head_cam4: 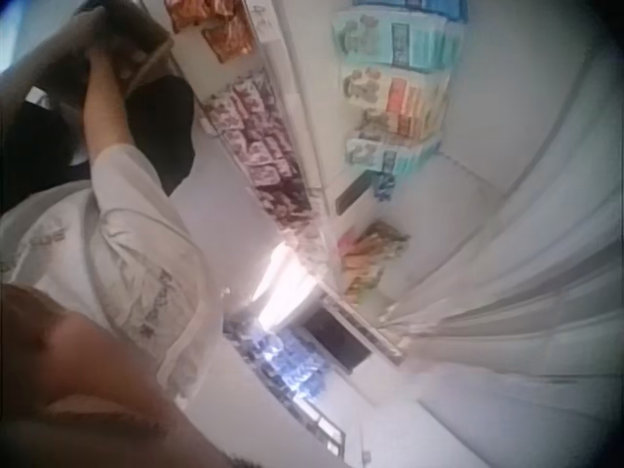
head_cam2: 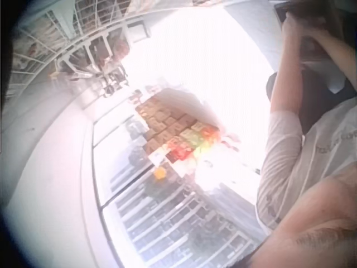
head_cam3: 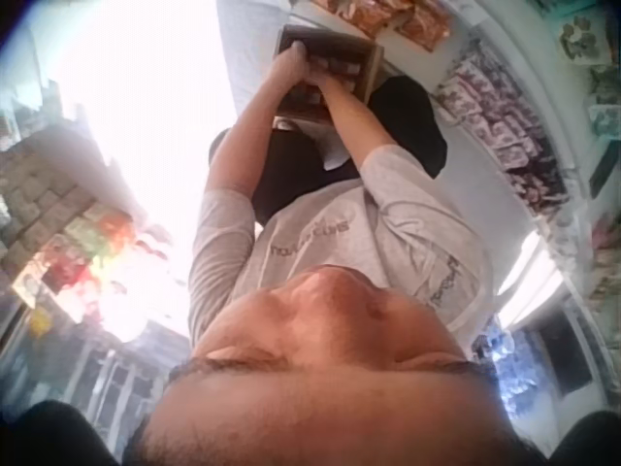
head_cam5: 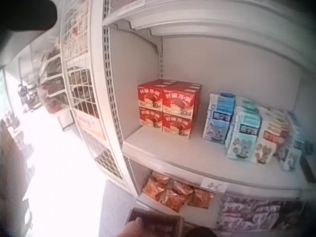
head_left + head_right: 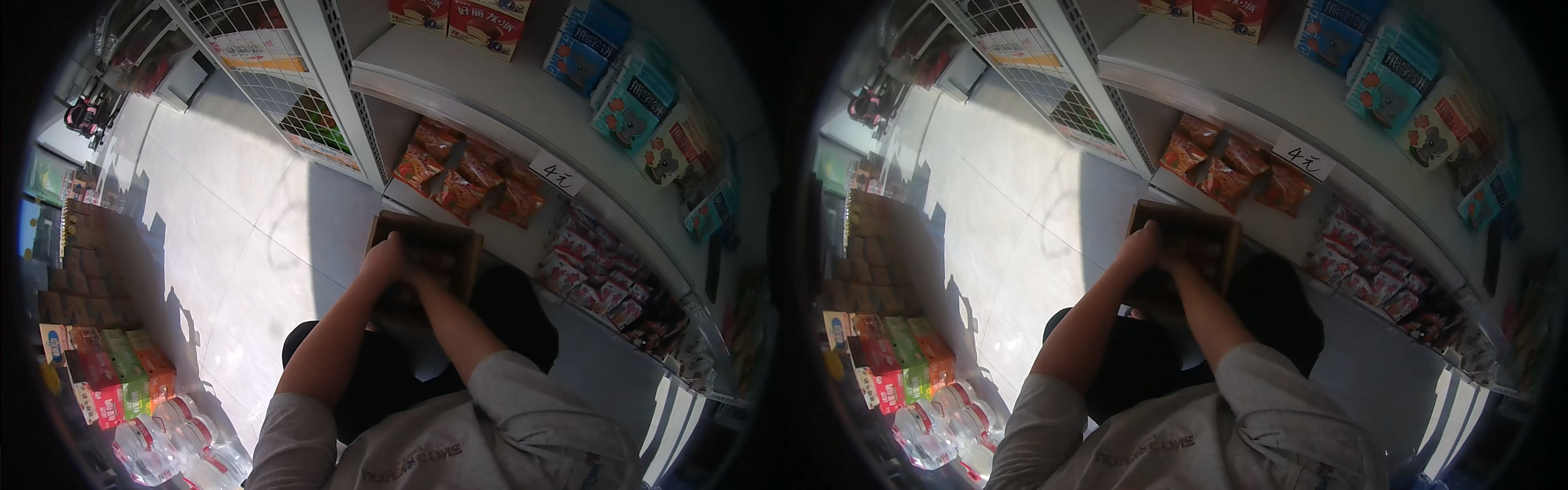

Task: The person takes packaged food items from a cardboard box and places them onto store shelves. They handle various snack boxes and bags, arranging them in rows on the lower shelves of a retail display.

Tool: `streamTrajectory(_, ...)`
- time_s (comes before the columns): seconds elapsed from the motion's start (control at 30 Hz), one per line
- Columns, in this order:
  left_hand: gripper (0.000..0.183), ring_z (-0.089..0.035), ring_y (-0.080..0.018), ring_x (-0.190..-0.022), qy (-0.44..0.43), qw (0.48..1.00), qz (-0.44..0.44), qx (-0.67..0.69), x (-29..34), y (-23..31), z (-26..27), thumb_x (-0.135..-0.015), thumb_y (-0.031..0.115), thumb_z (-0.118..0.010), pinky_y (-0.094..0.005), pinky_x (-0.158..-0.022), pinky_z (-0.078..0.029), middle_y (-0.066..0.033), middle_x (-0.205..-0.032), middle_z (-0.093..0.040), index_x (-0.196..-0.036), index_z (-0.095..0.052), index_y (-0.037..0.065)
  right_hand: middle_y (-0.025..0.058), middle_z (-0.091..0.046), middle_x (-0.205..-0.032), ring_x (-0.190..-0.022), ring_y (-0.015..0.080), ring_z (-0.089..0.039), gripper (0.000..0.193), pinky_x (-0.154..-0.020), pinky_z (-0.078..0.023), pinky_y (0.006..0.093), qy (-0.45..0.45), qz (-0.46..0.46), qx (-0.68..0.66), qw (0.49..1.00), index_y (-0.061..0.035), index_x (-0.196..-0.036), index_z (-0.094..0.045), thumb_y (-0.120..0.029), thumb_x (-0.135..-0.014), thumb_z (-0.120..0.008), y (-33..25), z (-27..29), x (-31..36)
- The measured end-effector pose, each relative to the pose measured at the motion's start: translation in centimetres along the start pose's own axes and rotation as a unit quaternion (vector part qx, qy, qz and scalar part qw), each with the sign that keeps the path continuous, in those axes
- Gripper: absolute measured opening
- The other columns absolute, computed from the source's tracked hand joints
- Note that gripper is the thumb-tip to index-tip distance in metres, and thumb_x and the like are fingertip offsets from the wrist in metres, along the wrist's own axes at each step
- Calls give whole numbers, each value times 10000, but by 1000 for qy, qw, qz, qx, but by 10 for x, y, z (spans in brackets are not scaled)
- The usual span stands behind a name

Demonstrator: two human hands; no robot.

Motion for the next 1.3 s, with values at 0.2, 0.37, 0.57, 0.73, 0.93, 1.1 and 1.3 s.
streamTrajectory(0.2,371,-725,-444,-1149,-225,966,-47,-121,2,-60,-93,-1027,235,-563,-579,-980,-563,-267,-1314,-720,-1325,-602,17,169,-567,-1586,-1453,337,-545,568,-1224,-410,482,-67,5,106,992,-137,-1538,-604,-429,-1054,-559,-29,26,22)
streamTrajectory(0.37,385,-712,-430,-1183,-285,941,-91,-159,-5,-79,-128,-1029,258,-571,-569,-1009,-551,-252,-1347,-710,-1338,-627,36,173,-621,-1533,-1401,335,-600,543,-1196,-444,478,-100,44,179,978,-137,-1503,-641,-417,-1042,-583,-43,47,39)
streamTrajectory(0.57,402,-695,-414,-1223,-327,918,-139,-178,-20,-74,-150,-1031,287,-581,-558,-1044,-537,-233,-1387,-697,-1354,-656,59,124,-716,-1400,-1245,320,-698,409,-1062,-549,495,-129,194,421,877,-152,-1367,-726,-365,-1047,-589,-67,75,90)
streamTrajectory(0.73,417,-682,-400,-1257,-353,906,-144,-181,-23,-80,-160,-1033,310,-590,-549,-1073,-525,-217,-1421,-686,-1367,-681,78,66,-743,-1270,-1176,298,-703,318,-972,-574,460,-156,327,223,905,-152,-1279,-748,-316,-1008,-713,-166,285,190)
streamTrajectory(0.93,436,-666,-384,-1297,-362,898,-148,-202,-24,-96,-163,-1035,338,-600,-537,-1107,-511,-198,-1461,-673,-1383,-710,100,52,-716,-1196,-1145,300,-653,353,-1046,-501,465,425,374,245,787,-132,-1240,-729,-122,-895,-807,-212,560,276)
streamTrajectory(1.1,445,-658,-377,-1314,-374,891,-162,-201,-28,-86,-170,-1035,350,-606,-532,-1121,-506,-192,-1477,-666,-1391,-719,109,174,-573,-1510,-1462,422,-455,665,-1178,-383,647,562,64,415,713,-111,-1475,-617,-440,-932,-813,-136,681,251)
streamTrajectory(1.3,451,-653,-375,-1321,-380,892,-155,-190,-22,-93,-173,-1032,356,-612,-530,-1124,-503,-192,-1484,-661,-1396,-716,111,182,-509,-1599,-1565,450,-353,829,-1243,-218,753,522,10,421,742,-115,-1545,-525,-532,-899,-834,-101,682,224)
Point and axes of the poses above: each hand's wrist, its own x-axis away from the middle knuckle, its own z-axis out of the back of the hand, y = z × x, the point moved 6 cm from there along -x, towards the middle knuckle
